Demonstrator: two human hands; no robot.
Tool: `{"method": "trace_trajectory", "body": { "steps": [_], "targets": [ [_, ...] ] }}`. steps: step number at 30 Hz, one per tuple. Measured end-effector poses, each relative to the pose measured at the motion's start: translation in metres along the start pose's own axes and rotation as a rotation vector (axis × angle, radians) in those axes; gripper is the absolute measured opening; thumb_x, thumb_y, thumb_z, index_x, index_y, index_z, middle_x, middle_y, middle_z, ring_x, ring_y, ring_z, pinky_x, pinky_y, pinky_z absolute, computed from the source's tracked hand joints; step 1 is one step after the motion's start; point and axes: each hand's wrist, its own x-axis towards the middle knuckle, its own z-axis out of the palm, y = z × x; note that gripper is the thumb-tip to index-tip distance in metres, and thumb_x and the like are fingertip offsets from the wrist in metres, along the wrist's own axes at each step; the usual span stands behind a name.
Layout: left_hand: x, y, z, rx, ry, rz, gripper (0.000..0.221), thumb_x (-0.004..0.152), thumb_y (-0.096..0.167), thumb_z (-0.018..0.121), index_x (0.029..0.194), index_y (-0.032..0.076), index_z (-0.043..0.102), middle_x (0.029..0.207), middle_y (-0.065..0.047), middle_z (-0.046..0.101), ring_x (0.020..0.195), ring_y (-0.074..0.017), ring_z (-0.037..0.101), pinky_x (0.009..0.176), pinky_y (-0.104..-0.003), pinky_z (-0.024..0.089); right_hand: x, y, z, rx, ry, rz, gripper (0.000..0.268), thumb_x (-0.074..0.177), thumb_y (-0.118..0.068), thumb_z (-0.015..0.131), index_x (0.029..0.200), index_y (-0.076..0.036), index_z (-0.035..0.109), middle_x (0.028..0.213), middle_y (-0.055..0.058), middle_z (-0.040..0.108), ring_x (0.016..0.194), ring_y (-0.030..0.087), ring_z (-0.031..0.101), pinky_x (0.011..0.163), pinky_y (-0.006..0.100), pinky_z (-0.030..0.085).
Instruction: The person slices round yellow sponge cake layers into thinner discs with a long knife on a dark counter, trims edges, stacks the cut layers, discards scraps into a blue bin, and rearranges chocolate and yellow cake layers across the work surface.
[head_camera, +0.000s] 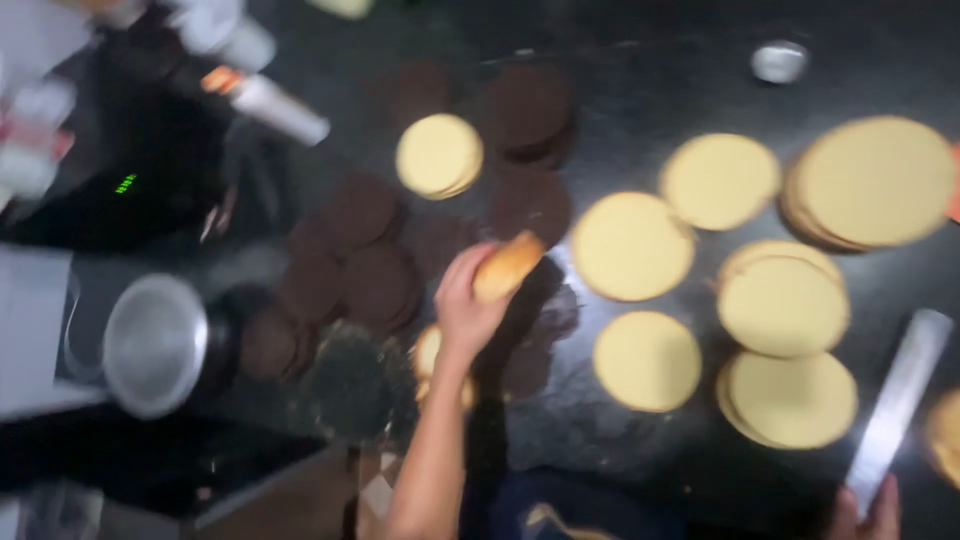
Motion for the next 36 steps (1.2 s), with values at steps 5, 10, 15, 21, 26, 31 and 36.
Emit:
{"method": "trace_trajectory", "body": {
  "steps": [5, 10, 15, 21, 26, 31, 36],
  "targets": [
    [-0.147, -0.086, -0.186, 0.411, 0.081, 0.121, 0.05, 0.071, 0.001, 0.072, 0.121, 0.005, 0.068, 0.128, -0.014, 0.068, 0.122, -0.0359, 0.064, 0.107, -0.046, 0.05, -0.04, -0.049, 0.038, -0.001, 0.095, 0.193, 0.025, 0.122, -0.009, 0.055, 0.141, 0.004, 0.045, 0.079, 0.012, 0.054, 0.056, 0.018, 0.05, 0.05, 0.031, 0.042],
    [-0.252, -0.188, -0.262, 0.698, -0.067, 0.086, 0.058, 0.077, 0.02, 0.076, 0.132, 0.008, 0.061, 0.142, -0.014, 0.054, 0.136, -0.0375, 0.049, 0.115, -0.06, 0.036, -0.121, -0.161, 0.123, 0.022, -0.21, 0.008, 0.029, 0.116, -0.015, 0.061, 0.133, 0.003, 0.045, 0.084, 0.014, 0.063, 0.065, 0.017, 0.061, 0.061, 0.032, 0.051],
    [-0.299, -0.254, -0.28, 0.426, -0.238, -0.015, 0.078, 0.081, 0.032, 0.086, 0.146, 0.012, 0.048, 0.158, -0.02, 0.039, 0.146, -0.0452, 0.032, 0.114, -0.058, 0.031, -0.241, -0.226, 0.233, -0.024, -0.579, 0.134, 0.036, 0.104, -0.017, 0.057, 0.136, -0.001, 0.048, 0.086, 0.011, 0.071, 0.066, 0.016, 0.062, 0.06, 0.029, 0.051],
    [-0.266, -0.292, -0.271, -0.002, -0.033, -0.413, 0.109, 0.068, 0.035, 0.095, 0.154, 0.004, 0.035, 0.156, -0.026, 0.037, 0.142, -0.0467, 0.04, 0.116, -0.052, 0.035, -0.351, -0.286, 0.315, -0.018, -0.957, 0.092, 0.055, 0.101, -0.017, 0.058, 0.154, -0.016, 0.045, 0.07, 0.001, 0.061, 0.055, 0.007, 0.052, 0.049, 0.023, 0.044],
    [-0.25, -0.318, -0.256, -0.125, -0.159, -0.253, 0.093, 0.074, 0.031, 0.085, 0.151, 0.0, 0.043, 0.157, -0.024, 0.041, 0.146, -0.0425, 0.041, 0.12, -0.049, 0.035, -0.372, -0.277, 0.357, 0.038, -0.999, 0.179, 0.061, 0.102, -0.011, 0.054, 0.16, -0.022, 0.037, 0.068, 0.0, 0.058, 0.052, 0.008, 0.05, 0.048, 0.025, 0.044],
    [-0.248, -0.292, -0.247, 0.212, -0.152, -0.182, 0.085, 0.087, 0.044, 0.076, 0.15, -0.003, 0.043, 0.158, -0.024, 0.04, 0.148, -0.0434, 0.033, 0.122, -0.053, 0.027, -0.371, -0.286, 0.381, 0.027, -1.033, 0.183, 0.062, 0.101, -0.008, 0.054, 0.16, -0.023, 0.039, 0.066, 0.0, 0.056, 0.051, 0.008, 0.048, 0.047, 0.026, 0.044],
    [-0.261, -0.289, -0.241, 0.43, -0.162, -0.124, 0.084, 0.091, 0.05, 0.07, 0.15, -0.004, 0.042, 0.159, -0.021, 0.04, 0.151, -0.0422, 0.029, 0.124, -0.054, 0.021, -0.368, -0.314, 0.395, 0.013, -1.06, 0.342, 0.062, 0.1, -0.007, 0.052, 0.157, -0.025, 0.038, 0.062, 0.001, 0.053, 0.043, 0.011, 0.046, 0.039, 0.03, 0.039]
  ]
}}
